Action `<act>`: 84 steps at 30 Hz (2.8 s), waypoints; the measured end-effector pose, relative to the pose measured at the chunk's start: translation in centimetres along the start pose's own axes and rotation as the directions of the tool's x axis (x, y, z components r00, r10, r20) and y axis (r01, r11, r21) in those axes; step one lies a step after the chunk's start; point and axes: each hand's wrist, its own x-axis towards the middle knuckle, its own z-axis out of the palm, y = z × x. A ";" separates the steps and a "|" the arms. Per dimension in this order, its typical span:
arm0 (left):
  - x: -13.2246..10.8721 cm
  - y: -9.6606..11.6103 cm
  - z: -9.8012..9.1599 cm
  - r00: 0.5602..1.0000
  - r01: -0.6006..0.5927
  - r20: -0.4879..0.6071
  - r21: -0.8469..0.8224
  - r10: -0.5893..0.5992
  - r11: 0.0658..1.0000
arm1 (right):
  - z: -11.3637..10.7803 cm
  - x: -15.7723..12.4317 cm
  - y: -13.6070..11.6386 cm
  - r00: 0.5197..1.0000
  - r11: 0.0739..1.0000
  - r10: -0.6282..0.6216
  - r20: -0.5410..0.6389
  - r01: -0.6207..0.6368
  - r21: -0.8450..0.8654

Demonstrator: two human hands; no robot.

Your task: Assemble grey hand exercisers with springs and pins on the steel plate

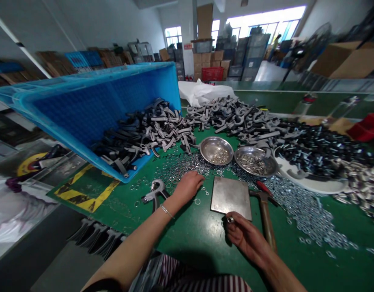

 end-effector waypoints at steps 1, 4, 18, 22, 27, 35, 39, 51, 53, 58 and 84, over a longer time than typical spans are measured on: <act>-0.1 0.4 0.6 0.996 -0.015 0.084 0.005 0.014 1.000 | 0.1 0.0 0.0 1.000 1.000 -0.004 0.008 0.004 -0.013; 0.1 1.1 1.9 0.987 0.006 0.163 -0.005 -0.005 1.000 | 0.4 0.0 0.2 0.999 0.997 -0.035 0.026 0.037 -0.073; -6.2 9.6 3.8 0.906 0.346 0.371 -0.927 -0.206 -0.148 | 2.9 -1.4 -1.6 0.962 0.856 -0.273 -0.015 0.236 -0.460; -6.7 10.3 4.3 0.903 0.345 0.387 -0.912 -0.186 -0.223 | 2.8 -1.7 -1.6 0.962 0.895 -0.267 -0.063 0.224 -0.385; -7.5 10.7 5.0 0.922 0.313 0.329 -0.944 -0.207 -0.105 | 1.8 -2.0 -1.8 0.990 0.989 -0.021 -0.138 0.001 -0.148; -4.7 5.7 0.4 0.995 -0.097 -0.048 -0.565 0.084 0.820 | 1.9 -2.3 -5.3 0.885 0.492 -0.440 -0.152 0.096 -0.865; 2.6 -4.2 -4.7 0.971 0.185 -0.122 -0.160 -0.206 0.969 | 1.5 -2.8 -6.5 0.859 0.357 -0.493 -0.136 0.058 -0.932; 14.7 -13.4 -3.7 0.971 0.197 -0.112 -0.126 -0.211 0.972 | 2.6 0.7 -1.1 0.978 0.588 -0.209 -0.014 0.114 -0.801; 14.8 -13.5 -5.0 0.958 0.218 -0.145 -0.192 -0.247 0.957 | 2.5 0.7 -1.7 0.960 0.635 -0.273 -0.064 0.130 -0.761; 9.5 -9.5 -6.8 0.950 0.210 -0.099 -0.506 -0.298 0.837 | 1.9 -0.3 -3.7 0.863 0.693 -0.464 -0.199 0.213 -0.689; -9.3 11.5 4.4 0.796 0.534 0.471 -0.842 0.379 -0.077 | 3.2 -3.3 -1.1 0.873 0.608 -0.482 -0.082 0.266 -0.748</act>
